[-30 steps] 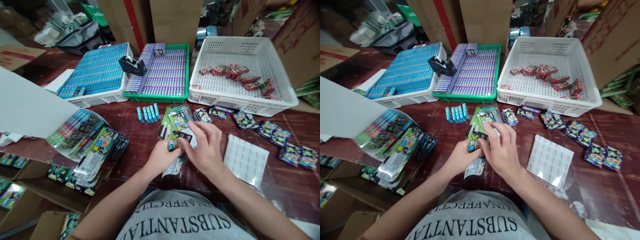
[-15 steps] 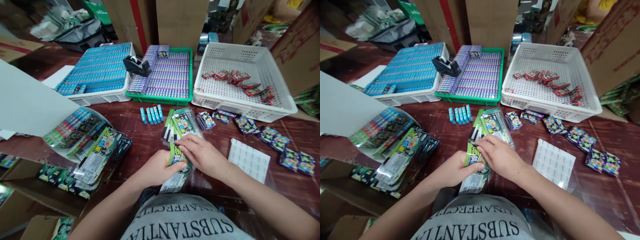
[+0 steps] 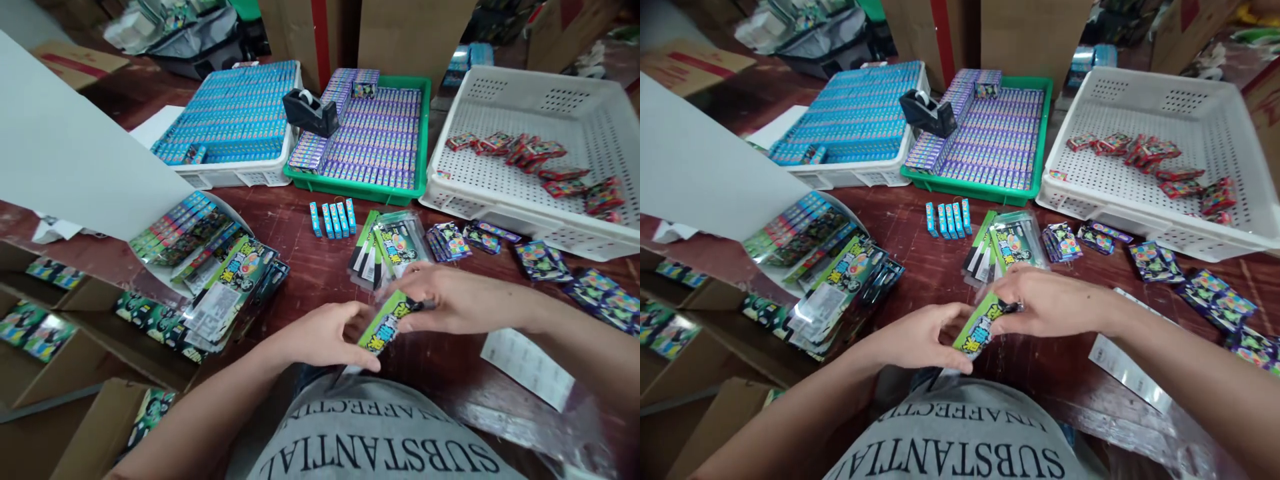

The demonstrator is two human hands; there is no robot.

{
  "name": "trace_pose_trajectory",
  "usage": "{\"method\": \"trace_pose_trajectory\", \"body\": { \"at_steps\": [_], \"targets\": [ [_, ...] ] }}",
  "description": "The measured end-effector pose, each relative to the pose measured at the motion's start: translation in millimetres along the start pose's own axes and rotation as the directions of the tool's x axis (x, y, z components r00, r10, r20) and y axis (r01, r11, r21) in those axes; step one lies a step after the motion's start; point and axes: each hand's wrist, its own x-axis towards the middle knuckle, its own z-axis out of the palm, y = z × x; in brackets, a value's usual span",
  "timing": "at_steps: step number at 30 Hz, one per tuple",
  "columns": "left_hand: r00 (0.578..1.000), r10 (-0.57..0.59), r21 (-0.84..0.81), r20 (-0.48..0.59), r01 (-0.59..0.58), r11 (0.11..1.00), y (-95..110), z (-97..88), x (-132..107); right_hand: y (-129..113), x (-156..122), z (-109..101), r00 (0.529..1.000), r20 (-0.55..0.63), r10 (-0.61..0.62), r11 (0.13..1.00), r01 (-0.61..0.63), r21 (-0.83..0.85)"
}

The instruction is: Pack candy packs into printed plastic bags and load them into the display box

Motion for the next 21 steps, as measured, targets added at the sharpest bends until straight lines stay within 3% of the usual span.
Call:
{"method": "trace_pose_trajectory", "body": {
  "at_steps": [2, 3, 5, 6, 8, 12, 15, 17, 21],
  "targets": [
    [0.996, -0.025, -0.104, -0.089, 0.016, 0.994, -10.2, 0.2, 3.1, 7.0, 0.0, 8.8, 0.977, -0.202, 0.071, 0.997, -0.072, 0.003],
    [0.988, -0.025, -0.163, -0.154, -0.001, 0.987, -14.2, 1.0, 6.1, 9.8, 1.2, 17.9, 0.926, -0.348, 0.143, 0.99, -0.141, 0.03],
    [0.962, -0.003, -0.27, -0.273, -0.074, 0.96, -19.6, 4.2, 14.0, 13.2, 6.0, 43.6, 0.767, -0.555, 0.322, 0.947, -0.263, 0.186],
    [0.946, 0.013, -0.3, -0.325, -0.116, 0.947, -21.2, 6.6, 18.3, 13.6, 9.4, 58.5, 0.703, -0.579, 0.413, 0.91, -0.308, 0.276],
    [0.912, 0.022, -0.307, -0.409, -0.16, 0.938, -23.7, 13.4, 26.7, 12.8, 17.2, 87.7, 0.618, -0.557, 0.554, 0.832, -0.401, 0.383],
    [0.809, -0.026, -0.169, -0.588, -0.091, 0.981, -33.3, 29.3, 41.2, 15.1, 30.1, 122.7, 0.469, -0.628, 0.621, 0.756, -0.571, 0.32],
    [0.712, -0.023, -0.087, -0.702, -0.054, 0.995, -43.0, 37.6, 49.8, 23.7, 32.2, 124.4, 0.454, -0.644, 0.615, 0.75, -0.589, 0.301],
    [0.691, -0.019, -0.077, -0.723, -0.053, 0.996, -47.2, 42.0, 53.0, 29.1, 30.8, 118.1, 0.468, -0.634, 0.616, 0.759, -0.567, 0.319],
    [0.785, 0.0, -0.112, -0.619, -0.088, 0.99, -48.4, 48.3, 54.8, 36.5, 30.5, 100.7, 0.436, -0.651, 0.621, 0.768, -0.505, 0.393]
  ]
}}
